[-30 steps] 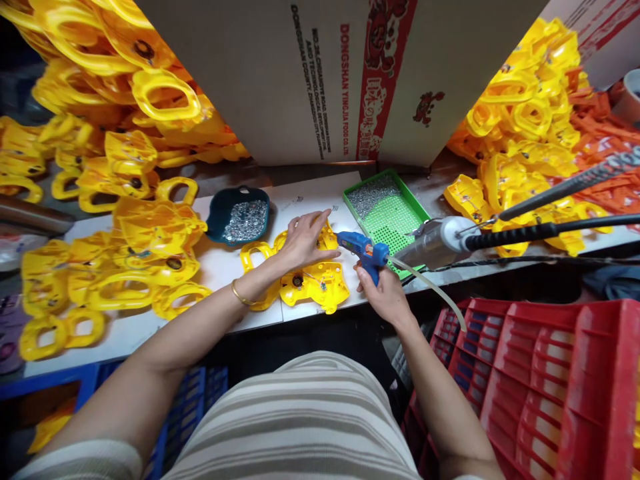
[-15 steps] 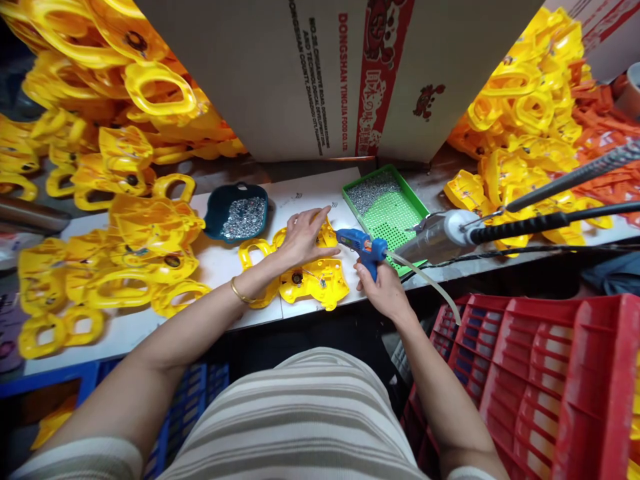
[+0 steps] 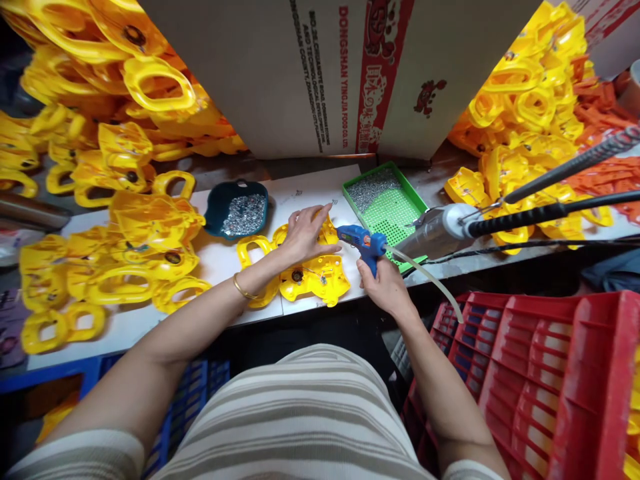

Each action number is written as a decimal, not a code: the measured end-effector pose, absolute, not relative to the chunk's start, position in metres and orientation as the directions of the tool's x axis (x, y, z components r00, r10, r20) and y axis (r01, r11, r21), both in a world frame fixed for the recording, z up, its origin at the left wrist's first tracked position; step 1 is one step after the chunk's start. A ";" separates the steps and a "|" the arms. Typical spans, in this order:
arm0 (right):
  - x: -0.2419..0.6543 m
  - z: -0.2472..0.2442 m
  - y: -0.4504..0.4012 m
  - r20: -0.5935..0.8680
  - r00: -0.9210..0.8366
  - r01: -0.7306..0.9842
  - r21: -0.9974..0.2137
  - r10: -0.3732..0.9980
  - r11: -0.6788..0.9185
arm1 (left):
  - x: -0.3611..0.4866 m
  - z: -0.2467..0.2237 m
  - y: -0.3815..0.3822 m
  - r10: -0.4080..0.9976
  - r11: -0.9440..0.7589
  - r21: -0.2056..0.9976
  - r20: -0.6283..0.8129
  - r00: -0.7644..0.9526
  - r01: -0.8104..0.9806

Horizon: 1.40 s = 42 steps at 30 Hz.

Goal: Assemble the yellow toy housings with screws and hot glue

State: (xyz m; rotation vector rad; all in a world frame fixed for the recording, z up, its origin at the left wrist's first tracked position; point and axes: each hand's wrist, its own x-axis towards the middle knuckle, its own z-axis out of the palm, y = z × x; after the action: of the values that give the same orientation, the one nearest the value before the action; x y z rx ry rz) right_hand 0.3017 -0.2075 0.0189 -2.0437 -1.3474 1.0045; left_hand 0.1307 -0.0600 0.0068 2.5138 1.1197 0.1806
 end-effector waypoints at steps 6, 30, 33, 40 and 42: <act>0.302 0.019 -0.207 -0.304 0.277 0.642 -0.647 0.912 -0.411 | 0.131 0.004 -0.060 0.738 -0.619 0.380 -0.020 0.675 0.688; 0.304 0.019 -0.205 -0.295 0.230 0.546 -0.750 0.927 -0.374 | 0.124 -0.003 -0.045 0.710 -0.638 0.424 0.000 0.705 0.643; 0.295 0.027 -0.209 -0.250 0.233 0.534 -0.775 0.940 -0.338 | 0.123 -0.001 -0.045 0.687 -0.658 0.427 0.004 0.727 0.620; 0.296 0.035 -0.222 0.109 0.007 0.334 -0.937 0.994 0.101 | 0.104 -0.001 -0.007 0.719 -0.643 0.359 -0.022 0.695 0.677; 0.293 0.035 -0.249 0.216 0.058 0.290 -0.938 0.975 0.191 | 0.103 0.003 -0.008 0.742 -0.621 0.383 0.007 0.670 0.684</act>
State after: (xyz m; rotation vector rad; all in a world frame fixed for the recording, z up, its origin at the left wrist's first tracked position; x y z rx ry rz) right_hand 0.2928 -0.2488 0.0354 -1.2938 -1.4365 0.8394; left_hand 0.1030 -0.0084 0.0033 2.5376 1.1259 0.2326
